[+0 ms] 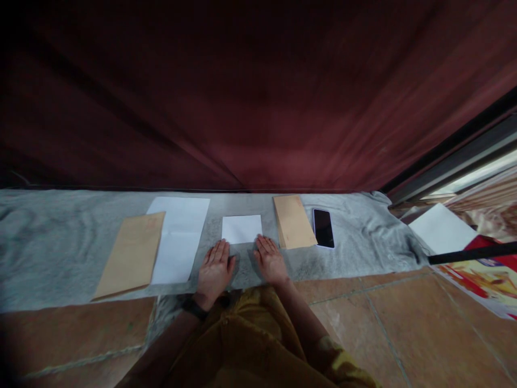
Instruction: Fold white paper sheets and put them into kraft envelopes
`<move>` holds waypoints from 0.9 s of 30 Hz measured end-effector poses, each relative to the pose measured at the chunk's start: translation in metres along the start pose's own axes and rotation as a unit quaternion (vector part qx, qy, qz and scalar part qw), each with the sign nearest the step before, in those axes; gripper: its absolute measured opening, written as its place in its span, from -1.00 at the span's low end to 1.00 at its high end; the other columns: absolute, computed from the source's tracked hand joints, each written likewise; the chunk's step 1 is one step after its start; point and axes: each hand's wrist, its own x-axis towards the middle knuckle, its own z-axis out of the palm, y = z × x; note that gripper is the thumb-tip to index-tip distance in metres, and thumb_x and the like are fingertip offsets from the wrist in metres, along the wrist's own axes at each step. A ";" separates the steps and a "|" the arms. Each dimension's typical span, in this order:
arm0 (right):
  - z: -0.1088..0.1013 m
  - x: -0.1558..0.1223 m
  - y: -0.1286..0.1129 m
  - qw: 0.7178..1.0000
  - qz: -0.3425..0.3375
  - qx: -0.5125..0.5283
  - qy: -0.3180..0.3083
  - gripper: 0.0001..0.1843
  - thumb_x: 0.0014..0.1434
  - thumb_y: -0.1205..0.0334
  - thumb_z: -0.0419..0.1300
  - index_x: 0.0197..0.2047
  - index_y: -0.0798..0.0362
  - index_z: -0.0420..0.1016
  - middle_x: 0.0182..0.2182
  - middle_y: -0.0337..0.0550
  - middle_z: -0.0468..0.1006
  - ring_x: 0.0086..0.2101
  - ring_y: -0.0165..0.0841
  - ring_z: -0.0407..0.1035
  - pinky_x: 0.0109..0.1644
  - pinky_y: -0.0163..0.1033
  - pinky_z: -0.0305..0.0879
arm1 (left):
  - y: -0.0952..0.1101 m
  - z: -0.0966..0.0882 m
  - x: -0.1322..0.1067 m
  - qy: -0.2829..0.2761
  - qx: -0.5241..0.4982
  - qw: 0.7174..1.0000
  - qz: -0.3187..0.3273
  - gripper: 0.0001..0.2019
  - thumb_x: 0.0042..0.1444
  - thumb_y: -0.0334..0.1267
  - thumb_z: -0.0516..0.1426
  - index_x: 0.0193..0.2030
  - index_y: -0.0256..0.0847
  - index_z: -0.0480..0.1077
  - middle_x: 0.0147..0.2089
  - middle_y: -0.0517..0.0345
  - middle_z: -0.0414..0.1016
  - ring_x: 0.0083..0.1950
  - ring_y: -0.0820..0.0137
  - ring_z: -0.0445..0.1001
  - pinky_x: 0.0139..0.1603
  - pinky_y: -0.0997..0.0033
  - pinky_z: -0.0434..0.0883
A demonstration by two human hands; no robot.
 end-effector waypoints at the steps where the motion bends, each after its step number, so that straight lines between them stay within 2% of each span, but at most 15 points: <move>1: 0.000 0.000 0.000 1.000 0.001 0.001 0.000 -0.51 0.47 0.19 -0.06 0.36 0.14 0.32 0.31 0.08 0.37 0.32 -0.15 0.23 0.39 0.08 0.22 | 0.001 0.000 0.001 -0.001 0.004 1.000 -0.001 -0.49 0.36 -0.17 -0.03 0.34 -0.44 0.31 0.38 -0.30 0.31 0.42 0.00 0.27 0.40 -0.11 0.26; 7: -0.003 0.003 -0.004 1.000 0.012 0.002 0.001 -0.51 0.46 0.19 -0.05 0.36 0.15 0.33 0.30 0.10 0.37 0.32 -0.15 0.22 0.40 0.11 0.19 | 0.015 0.003 0.012 -0.054 -0.015 0.995 0.080 -0.51 0.37 -0.21 -0.04 0.37 -0.35 0.28 0.43 -0.13 0.27 0.48 0.14 0.17 0.47 0.02 0.18; 9: -0.003 0.007 -0.009 1.000 0.010 0.008 -0.002 -0.51 0.46 0.19 -0.05 0.35 0.15 0.34 0.31 0.10 0.37 0.33 -0.15 0.20 0.41 0.13 0.17 | 0.019 0.005 0.015 -0.064 -0.016 0.994 0.089 -0.50 0.37 -0.22 -0.04 0.37 -0.37 0.27 0.43 -0.14 0.27 0.49 0.15 0.16 0.48 0.04 0.17; 17: 0.011 0.021 -0.035 0.998 -0.032 0.054 -0.031 -0.48 0.48 0.14 -0.08 0.39 0.15 0.27 0.31 0.07 0.37 0.34 -0.21 0.20 0.43 0.07 0.15 | 0.017 0.004 0.016 -0.077 0.004 0.993 0.086 -0.47 0.29 -0.34 -0.06 0.36 -0.45 0.28 0.41 -0.21 0.29 0.46 0.16 0.23 0.47 0.09 0.18; 27: 0.003 0.010 -0.020 0.999 -0.016 0.025 -0.019 -0.50 0.47 0.16 -0.06 0.37 0.13 0.30 0.33 0.05 0.35 0.33 -0.17 0.20 0.41 0.10 0.17 | -0.002 -0.005 0.003 -0.047 0.001 0.998 0.036 -0.44 0.36 -0.11 -0.04 0.36 -0.46 0.28 0.40 -0.28 0.28 0.43 0.06 0.26 0.42 0.00 0.24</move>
